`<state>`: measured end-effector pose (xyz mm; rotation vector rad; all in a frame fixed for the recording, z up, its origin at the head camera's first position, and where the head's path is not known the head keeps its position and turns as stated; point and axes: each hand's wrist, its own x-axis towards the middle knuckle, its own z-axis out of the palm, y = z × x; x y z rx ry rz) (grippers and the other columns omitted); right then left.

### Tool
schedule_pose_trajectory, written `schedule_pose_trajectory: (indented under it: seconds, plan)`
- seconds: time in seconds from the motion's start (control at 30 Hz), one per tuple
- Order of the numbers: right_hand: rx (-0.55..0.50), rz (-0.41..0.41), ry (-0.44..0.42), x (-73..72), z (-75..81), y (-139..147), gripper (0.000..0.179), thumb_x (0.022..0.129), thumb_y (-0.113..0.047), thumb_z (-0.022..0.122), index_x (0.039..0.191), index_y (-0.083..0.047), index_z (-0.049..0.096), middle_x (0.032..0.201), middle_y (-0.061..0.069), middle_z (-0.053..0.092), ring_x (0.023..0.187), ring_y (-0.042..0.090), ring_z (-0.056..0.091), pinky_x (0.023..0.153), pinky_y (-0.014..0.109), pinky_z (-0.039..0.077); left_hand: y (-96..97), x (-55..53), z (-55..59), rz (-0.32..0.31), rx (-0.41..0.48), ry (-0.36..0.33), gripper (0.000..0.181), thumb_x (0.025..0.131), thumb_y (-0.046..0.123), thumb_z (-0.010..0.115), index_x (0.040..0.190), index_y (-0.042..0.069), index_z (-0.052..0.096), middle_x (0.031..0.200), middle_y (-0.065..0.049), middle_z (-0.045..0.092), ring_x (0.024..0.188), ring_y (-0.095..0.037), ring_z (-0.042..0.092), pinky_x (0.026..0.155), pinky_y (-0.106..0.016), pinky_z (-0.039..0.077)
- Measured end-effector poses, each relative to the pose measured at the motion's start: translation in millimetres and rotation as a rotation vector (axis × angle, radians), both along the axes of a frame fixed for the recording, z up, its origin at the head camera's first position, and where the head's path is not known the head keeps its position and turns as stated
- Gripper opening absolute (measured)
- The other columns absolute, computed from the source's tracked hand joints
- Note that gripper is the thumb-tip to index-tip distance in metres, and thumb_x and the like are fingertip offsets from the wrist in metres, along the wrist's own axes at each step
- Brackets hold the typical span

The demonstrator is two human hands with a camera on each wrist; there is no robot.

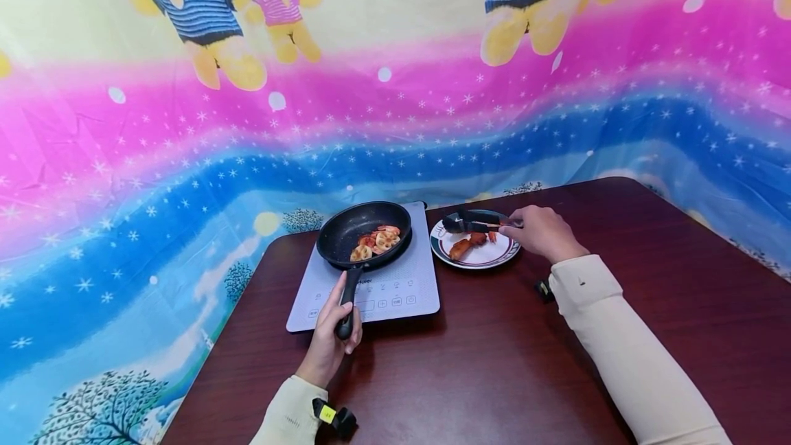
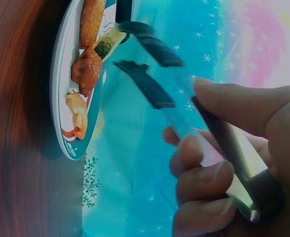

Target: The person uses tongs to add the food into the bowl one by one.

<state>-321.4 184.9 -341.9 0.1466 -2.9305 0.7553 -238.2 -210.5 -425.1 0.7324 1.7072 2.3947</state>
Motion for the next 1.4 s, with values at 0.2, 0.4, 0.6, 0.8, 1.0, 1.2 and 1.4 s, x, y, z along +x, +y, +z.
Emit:
schedule_pose_trajectory:
  seconds: [0.2, 0.4, 0.6, 0.8, 1.0, 1.2, 1.4]
  plan:
    - [0.028, -0.005, -0.05, 0.7, -0.5, 0, 0.055, 0.094, -0.036, 0.06, 0.13, 0.005, 0.056, 0.129, 0.029, 0.053, 0.112, 0.043, 0.052, 0.088, 0.058, 0.047, 0.5, -0.1, 0.5, 0.0, -0.001, 0.009, 0.065, 0.101, 0.013, 0.036, 0.155, 0.01, 0.001, 0.06, -0.001, 0.051, 0.047, -0.011, 0.044, 0.039, -0.022, 0.031]
    - [0.023, -0.017, -0.068, -0.1, -0.8, -2, 0.06, 0.094, -0.039, 0.059, 0.132, 0.006, 0.054, 0.128, 0.03, 0.054, 0.108, 0.042, 0.053, 0.086, 0.057, 0.047, 0.3, 0.3, 0.4, 0.002, -0.002, 0.009, 0.065, 0.101, 0.013, 0.034, 0.155, 0.009, 0.0, 0.06, -0.001, 0.051, 0.047, -0.011, 0.044, 0.039, -0.022, 0.031]
    - [0.015, -0.023, -0.08, -0.2, -0.7, -6, 0.058, 0.095, -0.041, 0.057, 0.128, 0.007, 0.057, 0.115, 0.024, 0.061, 0.092, 0.034, 0.055, 0.069, 0.044, 0.048, 0.1, 0.4, 0.4, 0.0, -0.002, 0.006, 0.065, 0.101, 0.013, 0.035, 0.155, 0.01, 0.0, 0.06, -0.001, 0.05, 0.047, -0.011, 0.044, 0.039, -0.021, 0.032]
    - [0.006, -0.033, -0.105, -0.4, -2.0, -6, 0.048, 0.096, -0.04, 0.055, 0.111, 0.004, 0.068, 0.077, 0.009, 0.059, 0.072, 0.025, 0.051, 0.056, 0.033, 0.04, 0.1, 0.4, 0.4, -0.005, 0.003, 0.009, 0.065, 0.101, 0.013, 0.035, 0.155, 0.009, -0.001, 0.061, -0.001, 0.051, 0.048, -0.011, 0.044, 0.039, -0.021, 0.032]
    - [0.006, -0.04, -0.114, -1.4, -4.3, -9, 0.044, 0.096, -0.041, 0.054, 0.09, -0.002, 0.073, 0.061, 0.004, 0.047, 0.062, 0.021, 0.046, 0.051, 0.031, 0.037, -0.3, 0.3, -0.1, -0.005, 0.003, 0.01, 0.065, 0.101, 0.013, 0.035, 0.155, 0.009, -0.001, 0.061, -0.001, 0.051, 0.047, -0.011, 0.044, 0.039, -0.021, 0.032]
    - [-0.024, -0.015, -0.113, -2.4, -5.5, -10, 0.043, 0.096, -0.04, 0.053, 0.086, -0.002, 0.072, 0.059, 0.003, 0.045, 0.058, 0.02, 0.044, 0.048, 0.029, 0.035, -0.4, -0.1, 0.1, -0.004, -0.001, 0.011, 0.065, 0.101, 0.013, 0.035, 0.155, 0.009, -0.001, 0.06, -0.001, 0.051, 0.047, -0.01, 0.045, 0.038, -0.022, 0.031]
    - [-0.06, 0.0, -0.105, -4.5, -5.9, -9, 0.047, 0.096, -0.044, 0.052, 0.081, -0.003, 0.069, 0.059, 0.005, 0.044, 0.056, 0.019, 0.042, 0.048, 0.029, 0.035, -0.4, 0.0, -0.3, 0.0, -0.007, 0.001, 0.066, 0.101, 0.014, 0.035, 0.155, 0.01, -0.001, 0.061, -0.001, 0.051, 0.048, -0.011, 0.045, 0.039, -0.02, 0.034]
